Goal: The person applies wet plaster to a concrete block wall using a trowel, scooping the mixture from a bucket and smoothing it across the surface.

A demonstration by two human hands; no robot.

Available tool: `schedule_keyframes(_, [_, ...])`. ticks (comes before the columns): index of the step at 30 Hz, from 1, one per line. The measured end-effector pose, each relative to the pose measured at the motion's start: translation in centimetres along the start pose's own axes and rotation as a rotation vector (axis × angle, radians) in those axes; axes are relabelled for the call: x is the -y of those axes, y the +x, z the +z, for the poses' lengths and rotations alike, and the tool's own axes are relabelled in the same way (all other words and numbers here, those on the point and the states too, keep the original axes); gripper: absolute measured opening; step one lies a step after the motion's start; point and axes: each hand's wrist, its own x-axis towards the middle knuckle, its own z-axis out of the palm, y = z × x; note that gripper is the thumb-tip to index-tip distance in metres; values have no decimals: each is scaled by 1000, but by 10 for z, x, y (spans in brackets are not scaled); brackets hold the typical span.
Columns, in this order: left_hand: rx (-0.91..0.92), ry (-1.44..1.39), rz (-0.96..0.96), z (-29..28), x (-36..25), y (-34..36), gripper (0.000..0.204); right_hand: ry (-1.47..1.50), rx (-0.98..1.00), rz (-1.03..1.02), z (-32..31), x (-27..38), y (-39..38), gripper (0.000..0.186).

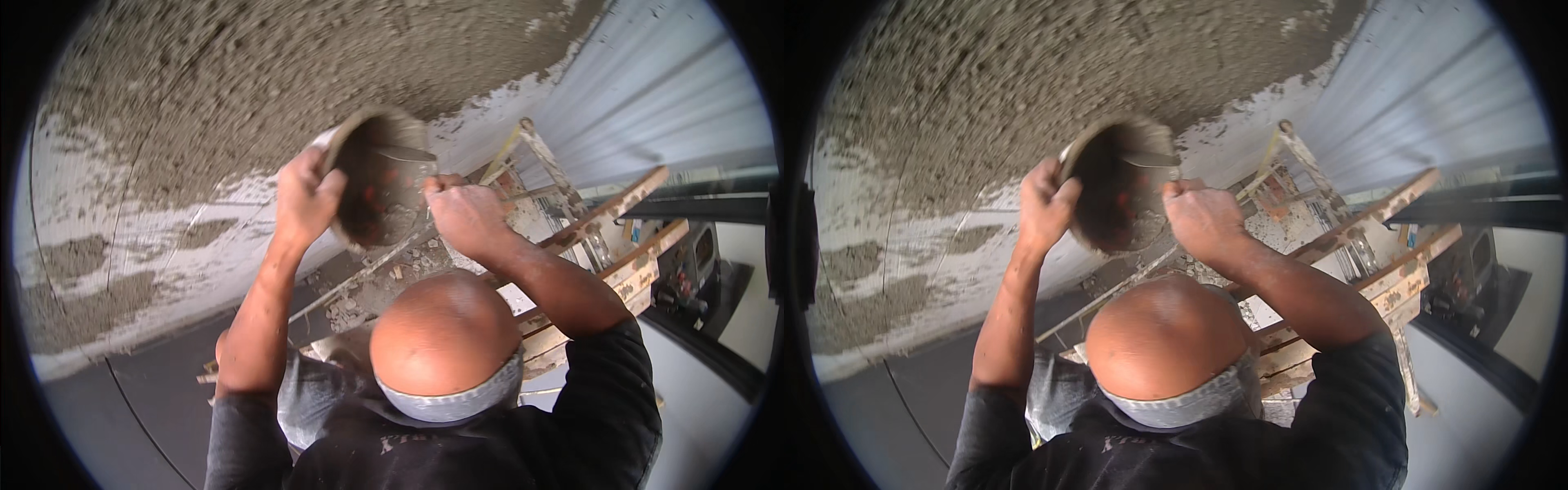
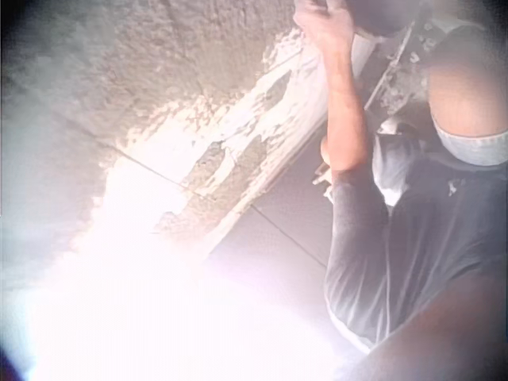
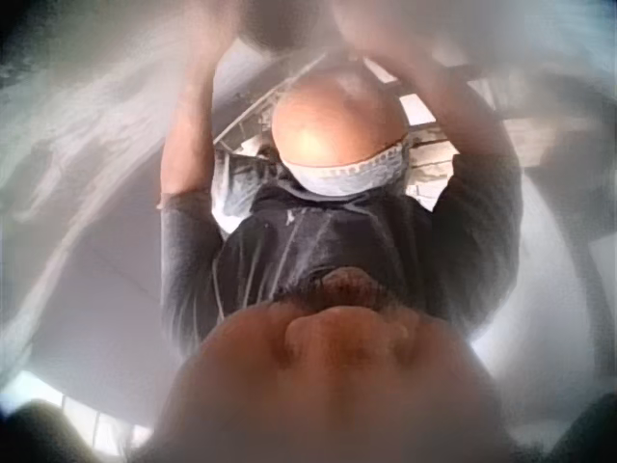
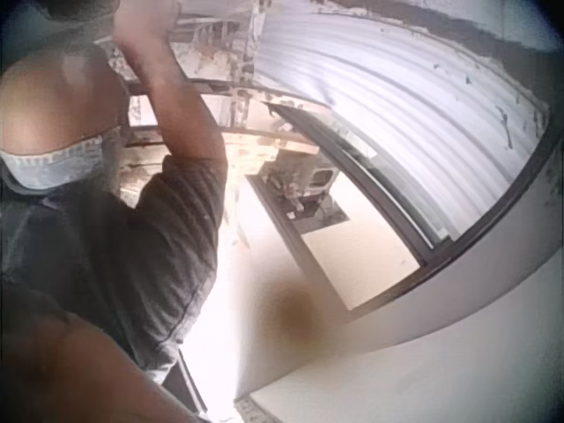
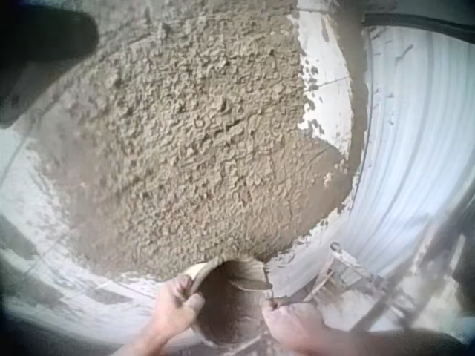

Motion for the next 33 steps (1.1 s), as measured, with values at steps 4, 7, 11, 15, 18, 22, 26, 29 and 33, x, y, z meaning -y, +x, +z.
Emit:
schedule_keyframes(4, [-49, -5, 198, 0, -22, 13, 18, 112, 97, -36, 6, 19, -4, 28])
schedule_keyframes(7, [-45, 24, 148, -9, -9, 6, 17, 376, 116, -163, -21, 15, -19, 28])
schedule_keyframes(11, [33, 41, 32, -10, -9, 7, 16, 193, 96, 171, -48, 4, 0, 28])
schedule_keyframes(15, [-58, -69, 302, -2, -33, 28, 9, 187, 76, 54, -9, -2, 1, 23])
schedule_keyframes(18, [-115, -63, 499, 10, -37, 44, 2, 378, -82, -193, 18, 0, -1, 19])
schedule_keyframes(22, [-46, -72, 363, 5, -37, 37, 14, 1532, 681, 194, 9, -5, -7, 17])
schedule_keyframes(26, [-70, -152, 98, -15, -4, 21, 25, 1890, 518, 193, 13, -16, -38, 12])
schedule_keyframes(29, [-76, -464, 24, -10, 17, 15, 30, 1965, 266, 255, 14, -22, -58, 12])
schedule_keyframes(33, [18, -386, 84, 19, 17, 11, 32, 1838, 280, 540, 32, -53, -59, 12])
